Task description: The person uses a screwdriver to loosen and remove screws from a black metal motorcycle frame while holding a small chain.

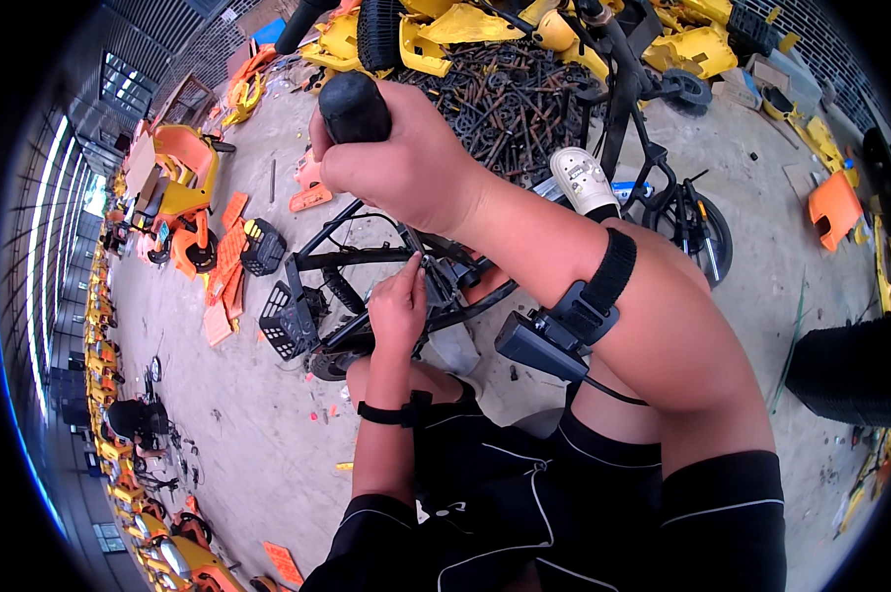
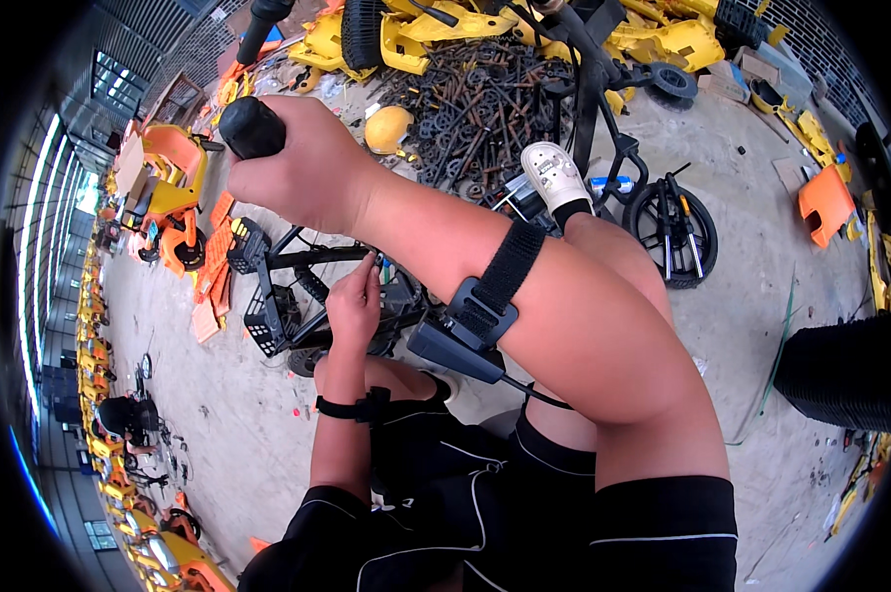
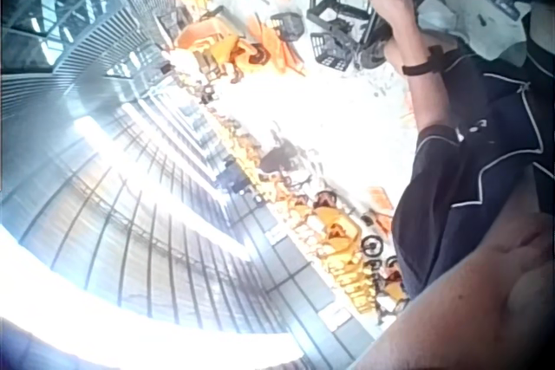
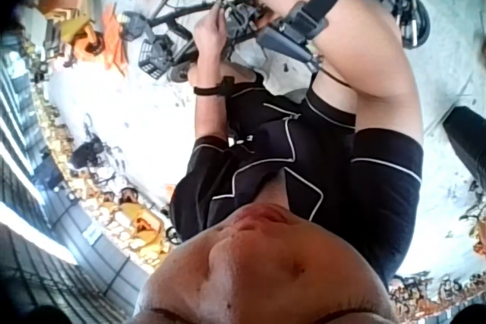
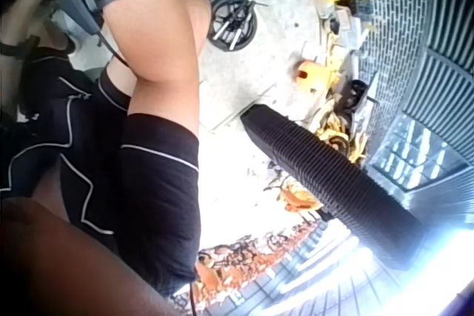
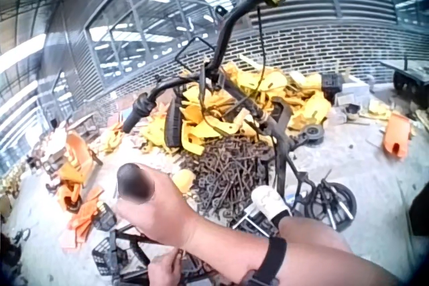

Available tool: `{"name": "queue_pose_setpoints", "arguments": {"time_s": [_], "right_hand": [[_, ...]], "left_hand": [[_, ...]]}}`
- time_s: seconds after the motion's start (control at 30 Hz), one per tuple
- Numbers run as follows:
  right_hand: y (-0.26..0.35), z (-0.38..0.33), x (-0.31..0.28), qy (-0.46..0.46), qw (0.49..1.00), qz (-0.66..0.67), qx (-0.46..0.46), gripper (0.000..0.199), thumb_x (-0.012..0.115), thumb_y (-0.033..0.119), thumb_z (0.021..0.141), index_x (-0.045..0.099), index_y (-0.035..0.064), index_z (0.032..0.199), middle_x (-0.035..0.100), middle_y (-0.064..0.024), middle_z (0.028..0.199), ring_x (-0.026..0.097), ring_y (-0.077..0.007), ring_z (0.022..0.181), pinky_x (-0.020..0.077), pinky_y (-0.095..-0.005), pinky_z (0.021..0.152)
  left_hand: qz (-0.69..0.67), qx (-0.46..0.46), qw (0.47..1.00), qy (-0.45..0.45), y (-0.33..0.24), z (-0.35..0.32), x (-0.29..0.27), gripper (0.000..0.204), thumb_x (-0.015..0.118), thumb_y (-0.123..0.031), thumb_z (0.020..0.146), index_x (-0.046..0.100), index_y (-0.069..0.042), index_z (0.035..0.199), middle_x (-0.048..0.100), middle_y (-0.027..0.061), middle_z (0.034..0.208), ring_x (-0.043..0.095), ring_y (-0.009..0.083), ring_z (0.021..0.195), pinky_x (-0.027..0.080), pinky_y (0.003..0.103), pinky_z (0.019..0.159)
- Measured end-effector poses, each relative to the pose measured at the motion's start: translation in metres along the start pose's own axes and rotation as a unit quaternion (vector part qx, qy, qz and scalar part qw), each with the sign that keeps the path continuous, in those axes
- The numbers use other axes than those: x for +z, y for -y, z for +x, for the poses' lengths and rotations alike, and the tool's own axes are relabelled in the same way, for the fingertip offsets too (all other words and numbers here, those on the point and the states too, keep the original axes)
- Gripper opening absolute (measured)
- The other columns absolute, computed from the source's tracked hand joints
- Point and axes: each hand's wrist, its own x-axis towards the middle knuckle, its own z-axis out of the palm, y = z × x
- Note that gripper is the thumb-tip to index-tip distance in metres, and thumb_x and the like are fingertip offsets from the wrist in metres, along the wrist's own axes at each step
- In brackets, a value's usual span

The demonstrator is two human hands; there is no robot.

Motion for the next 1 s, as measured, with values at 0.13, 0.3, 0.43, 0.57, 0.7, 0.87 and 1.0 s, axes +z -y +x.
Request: {"name": "queue_pose_setpoints", "arguments": {"time_s": [0.13,0.3,0.43,0.57,0.7,0.87,1.0], "right_hand": [[-0.018,0.001,0.002,-0.014,1.000,0.000,-0.017,0.010,0.063,0.011,0.076,0.061,0.0027,0.082,0.058,0.0007,0.071,0.052,-0.0072,0.067,0.0433,-0.0257,0.062],[-0.038,0.002,0.008,-0.049,0.998,0.028,0.005,0.014,0.065,0.015,0.072,0.056,0.0041,0.075,0.052,0.0007,0.066,0.046,-0.0100,0.064,0.0400,-0.0294,0.059],[-0.040,0.002,0.005,-0.054,0.998,0.010,0.022,0.015,0.065,0.016,0.071,0.056,0.0043,0.075,0.053,0.0003,0.067,0.047,-0.0102,0.065,0.0405,-0.0295,0.060],[-0.032,0.001,0.003,-0.055,0.998,-0.004,0.034,0.015,0.065,0.016,0.071,0.056,0.0045,0.075,0.053,0.0000,0.067,0.047,-0.0105,0.065,0.0408,-0.0295,0.060],[-0.029,-0.002,0.003,-0.060,0.998,-0.032,0.006,0.009,0.063,0.011,0.075,0.060,0.0034,0.078,0.055,0.0029,0.070,0.048,-0.0061,0.066,0.0411,-0.0254,0.060],[-0.031,-0.001,0.004,-0.061,0.998,-0.013,0.001,0.008,0.063,0.011,0.075,0.060,0.0034,0.079,0.056,0.0031,0.071,0.049,-0.0059,0.067,0.0413,-0.0250,0.061],[-0.032,0.000,0.004,-0.072,0.997,0.011,0.010,0.015,0.065,0.015,0.071,0.056,0.0038,0.075,0.052,-0.0002,0.068,0.046,-0.0115,0.064,0.0407,-0.0298,0.060]], "left_hand": [[0.012,-0.006,1.000,0.007,-0.001,0.000,0.000,0.023,0.063,-0.014,0.093,0.069,-0.007,0.114,0.068,0.0164,0.076,0.063,0.0356,0.065,0.050,0.044,0.063],[0.002,0.007,1.000,-0.013,-0.001,0.002,0.004,0.023,0.063,-0.013,0.092,0.069,-0.006,0.113,0.068,0.0162,0.076,0.064,0.0352,0.066,0.051,0.044,0.064],[0.009,-0.019,1.000,0.005,-0.004,0.002,0.000,0.022,0.064,-0.013,0.093,0.070,-0.005,0.112,0.071,0.0189,0.086,0.067,0.0354,0.074,0.052,0.042,0.068],[-0.011,-0.014,1.000,-0.011,-0.003,0.001,0.001,0.021,0.065,-0.012,0.091,0.070,-0.004,0.111,0.069,0.0175,0.080,0.065,0.0355,0.070,0.051,0.043,0.066],[-0.013,-0.019,1.000,-0.005,0.000,0.000,0.002,0.021,0.066,-0.012,0.090,0.069,-0.004,0.109,0.068,0.0180,0.079,0.064,0.0357,0.071,0.051,0.044,0.067],[-0.012,-0.033,0.999,-0.009,-0.001,-0.001,0.002,0.020,0.066,-0.012,0.090,0.069,-0.003,0.108,0.069,0.0187,0.081,0.064,0.0360,0.072,0.051,0.045,0.069],[-0.011,-0.036,0.999,-0.002,-0.003,0.000,0.001,0.020,0.065,-0.012,0.090,0.069,-0.003,0.108,0.069,0.0192,0.082,0.065,0.0367,0.074,0.052,0.045,0.069]]}}
